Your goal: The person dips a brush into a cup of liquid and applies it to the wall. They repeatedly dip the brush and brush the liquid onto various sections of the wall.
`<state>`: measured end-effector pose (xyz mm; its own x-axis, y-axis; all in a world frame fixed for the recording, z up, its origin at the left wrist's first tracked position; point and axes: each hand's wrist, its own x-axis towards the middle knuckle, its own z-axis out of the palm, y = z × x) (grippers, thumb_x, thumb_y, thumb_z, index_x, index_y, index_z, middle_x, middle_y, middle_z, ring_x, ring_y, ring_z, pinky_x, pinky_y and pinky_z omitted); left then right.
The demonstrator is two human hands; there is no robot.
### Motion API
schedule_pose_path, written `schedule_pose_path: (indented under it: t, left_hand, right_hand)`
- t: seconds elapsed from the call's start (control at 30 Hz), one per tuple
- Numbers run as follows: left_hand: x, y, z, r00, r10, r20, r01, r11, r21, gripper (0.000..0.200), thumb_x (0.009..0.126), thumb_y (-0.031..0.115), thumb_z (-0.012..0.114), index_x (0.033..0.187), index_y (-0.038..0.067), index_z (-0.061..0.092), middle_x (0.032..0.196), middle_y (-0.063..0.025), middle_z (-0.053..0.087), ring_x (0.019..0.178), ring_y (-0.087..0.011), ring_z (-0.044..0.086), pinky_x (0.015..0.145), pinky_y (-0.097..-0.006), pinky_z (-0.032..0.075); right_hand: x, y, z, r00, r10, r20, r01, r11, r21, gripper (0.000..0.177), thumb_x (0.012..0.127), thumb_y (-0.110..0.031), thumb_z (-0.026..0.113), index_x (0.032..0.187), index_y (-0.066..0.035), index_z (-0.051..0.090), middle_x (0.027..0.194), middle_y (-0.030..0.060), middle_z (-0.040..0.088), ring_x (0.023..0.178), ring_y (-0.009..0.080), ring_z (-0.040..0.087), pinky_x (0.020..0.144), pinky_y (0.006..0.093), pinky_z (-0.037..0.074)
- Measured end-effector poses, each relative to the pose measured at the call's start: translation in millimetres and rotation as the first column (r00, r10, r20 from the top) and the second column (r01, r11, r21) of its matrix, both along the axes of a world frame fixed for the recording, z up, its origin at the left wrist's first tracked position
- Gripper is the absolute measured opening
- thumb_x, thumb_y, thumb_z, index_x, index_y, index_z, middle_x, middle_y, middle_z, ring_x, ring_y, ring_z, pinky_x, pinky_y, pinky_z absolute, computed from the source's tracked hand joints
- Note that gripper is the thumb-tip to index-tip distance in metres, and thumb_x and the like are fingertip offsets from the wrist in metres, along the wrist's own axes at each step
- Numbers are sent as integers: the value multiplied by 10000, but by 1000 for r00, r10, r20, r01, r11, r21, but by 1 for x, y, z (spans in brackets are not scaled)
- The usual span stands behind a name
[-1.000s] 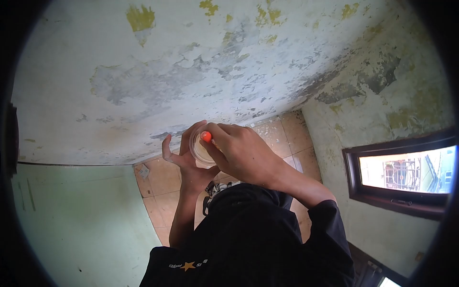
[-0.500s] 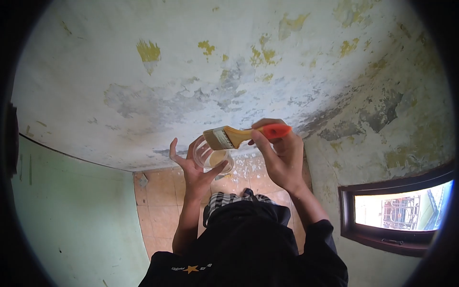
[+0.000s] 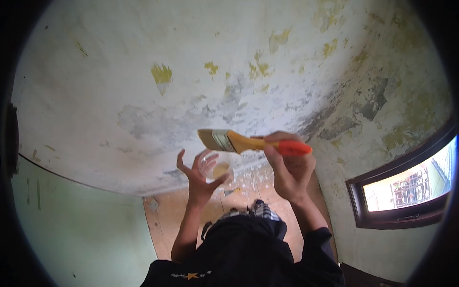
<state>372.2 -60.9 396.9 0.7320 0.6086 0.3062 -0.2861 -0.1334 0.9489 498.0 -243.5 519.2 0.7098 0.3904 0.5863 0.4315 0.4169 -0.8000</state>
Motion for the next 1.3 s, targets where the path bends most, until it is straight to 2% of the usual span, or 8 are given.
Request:
schedule_pose_path:
  t: [0.17,0.33,0.6,0.73,0.87,1.17,1.23,1.3]
  left_hand:
    - [-24,15,-20,995,-91,-31,89,995,-53,1282,721,137,937,1523,175,-63,1441,-221,466,1281,-367,553,1118,-530,451]
    - [-42,27,-8,1000,-25,16,26,998,-49,1238,739,31,900,1512,257,-40,1427,-198,480,1275,-347,556,1075,-493,484]
    - [-60,61,1,985,136,107,-122,984,-132,1269,728,57,912,1522,238,-60,1418,-218,491,1251,-344,573,1067,-506,484]
    - [-83,71,8,973,208,100,-192,970,-150,1284,713,58,918,1526,236,-59,1413,-204,493,1254,-351,563,1085,-529,462]
    - [-116,83,-18,958,262,120,-243,958,-149,1288,696,19,904,1542,276,-33,1413,-182,499,1240,-334,568,1072,-536,463]
    - [-172,57,10,827,522,-207,-556,814,-169,1267,666,-2,872,1554,256,5,1386,-180,491,1230,-365,547,1045,-542,490]
    - [-205,107,-138,840,539,-60,-540,842,0,1261,714,-68,874,1545,279,-8,1402,-170,540,1180,-331,591,980,-539,538]
    - [-221,116,-176,919,391,47,-362,885,-292,1260,704,-57,886,1541,269,2,1406,-170,534,1181,-332,591,980,-547,528]
  right_hand:
    - [-28,3,2,993,-54,108,44,994,99,143,996,10,620,1130,55,599,1073,157,690,1052,273,704,890,331,523]
    - [-54,37,-49,955,-50,-291,85,990,110,178,1024,-60,625,1156,57,599,1032,124,697,932,187,686,839,344,577]
    - [-34,71,-84,400,294,-868,25,943,331,186,1025,-96,595,1082,75,548,1012,228,687,917,304,729,894,429,618]
    - [26,83,16,749,173,-640,164,886,433,232,1015,-84,618,1150,38,474,1159,220,607,1043,350,694,981,459,608]
    - [109,108,165,977,-161,142,55,826,560,178,1025,-60,605,1156,60,591,1101,164,642,1009,284,718,925,438,634]
    - [116,160,372,84,-533,842,376,800,468,223,933,2,691,1155,-19,681,1205,80,734,1027,238,747,889,298,616]
    - [126,166,352,-111,-421,900,294,851,434,295,892,7,694,1171,-86,670,1123,97,744,855,250,757,719,330,639]
    - [145,171,313,-293,-379,878,296,837,460,376,824,38,710,1171,-101,674,1232,91,710,883,281,750,714,348,650]
